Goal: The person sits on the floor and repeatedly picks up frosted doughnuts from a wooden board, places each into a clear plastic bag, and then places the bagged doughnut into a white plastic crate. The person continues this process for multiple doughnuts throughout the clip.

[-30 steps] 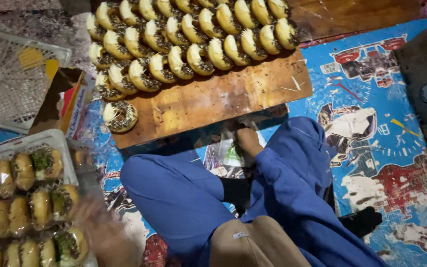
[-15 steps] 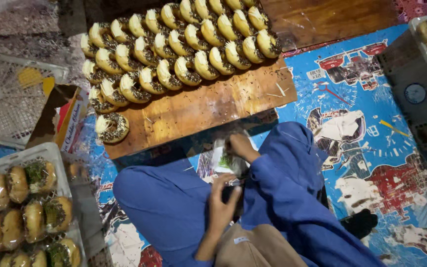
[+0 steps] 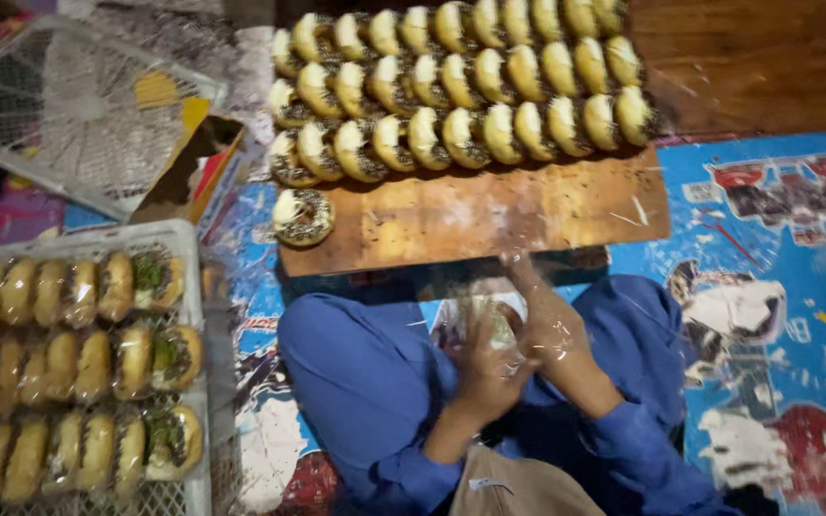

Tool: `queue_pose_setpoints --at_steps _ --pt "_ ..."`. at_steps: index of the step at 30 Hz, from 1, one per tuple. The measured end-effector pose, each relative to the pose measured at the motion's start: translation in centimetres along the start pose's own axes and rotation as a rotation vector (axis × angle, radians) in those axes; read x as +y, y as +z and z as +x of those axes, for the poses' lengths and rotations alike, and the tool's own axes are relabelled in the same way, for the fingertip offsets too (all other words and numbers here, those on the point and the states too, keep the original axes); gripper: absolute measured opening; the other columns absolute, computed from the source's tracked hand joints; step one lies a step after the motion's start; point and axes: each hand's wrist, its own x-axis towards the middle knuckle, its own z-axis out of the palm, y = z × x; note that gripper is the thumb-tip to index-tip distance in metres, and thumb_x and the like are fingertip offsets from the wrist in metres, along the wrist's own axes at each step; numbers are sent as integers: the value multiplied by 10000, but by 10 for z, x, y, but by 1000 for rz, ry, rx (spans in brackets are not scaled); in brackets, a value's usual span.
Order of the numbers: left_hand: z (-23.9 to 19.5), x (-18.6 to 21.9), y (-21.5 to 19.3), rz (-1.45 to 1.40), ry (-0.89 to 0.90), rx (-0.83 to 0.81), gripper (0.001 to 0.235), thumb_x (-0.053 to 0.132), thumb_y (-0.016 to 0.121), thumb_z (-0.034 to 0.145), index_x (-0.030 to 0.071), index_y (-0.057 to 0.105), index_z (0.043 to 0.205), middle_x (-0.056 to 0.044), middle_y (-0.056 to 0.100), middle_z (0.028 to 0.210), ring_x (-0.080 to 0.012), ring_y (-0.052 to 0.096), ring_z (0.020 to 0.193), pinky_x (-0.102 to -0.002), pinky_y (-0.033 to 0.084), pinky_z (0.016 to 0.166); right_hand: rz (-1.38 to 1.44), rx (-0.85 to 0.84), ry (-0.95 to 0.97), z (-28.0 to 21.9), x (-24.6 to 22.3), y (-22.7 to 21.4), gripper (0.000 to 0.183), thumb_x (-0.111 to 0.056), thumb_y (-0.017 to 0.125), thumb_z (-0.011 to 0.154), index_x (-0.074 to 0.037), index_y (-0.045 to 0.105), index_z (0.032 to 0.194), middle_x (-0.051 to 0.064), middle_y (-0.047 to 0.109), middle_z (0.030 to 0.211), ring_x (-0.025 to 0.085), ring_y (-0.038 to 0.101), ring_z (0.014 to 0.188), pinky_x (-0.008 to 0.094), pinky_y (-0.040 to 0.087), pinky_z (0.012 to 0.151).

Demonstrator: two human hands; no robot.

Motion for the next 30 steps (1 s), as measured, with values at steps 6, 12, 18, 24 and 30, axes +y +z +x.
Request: queue_pose_setpoints --at_steps 6,12,18,24,30 --pt "3 -117 -132 -1233 -983 749 507 480 649 985 115 504 1306 -144 572 1233 -371 570 1087 -560 380 956 277 -373 -551 89 -102 71 758 -395 849 664 30 605 1243 292 532 1402 451 448 1363 523 358 1135" --pt "-39 -152 -227 -1092 -475 1231 319 309 693 1007 69 665 1215 -122 704 1198 -272 659 1154 -469 512 1044 26 441 -136 214 -101 176 1007 -691 821 634 85 495 1188 282 510 1230 438 485 1123 536 408 913" --pt "-28 -130 -225 -1387 -512 1225 565 545 673 912 64 667 1208 -210 660 1282 -378 607 1261 -611 424 1123 59 107 -50 219 -60 176 794 -516 847 764 -40 506 1299 178 552 1241 368 522 1218 510 375 1066" --pt "-56 -130 -239 -1542 -517 1167 812 582 643 953 -10 524 1495 -284 544 1517 -394 546 1413 -591 374 1214 -124 298 182 102 67 59 707 -379 831 855 -127 547 1451 117 666 1378 354 587 1331 480 452 1174" --pt "-20 -128 -189 -1760 -686 1106 759 528 723 903 74 487 1464 -312 504 1557 -436 499 1463 -590 392 1206 -324 409 295 99 59 93 1199 -628 922 566 76 484 1432 294 517 1396 480 482 1277 640 318 1003"
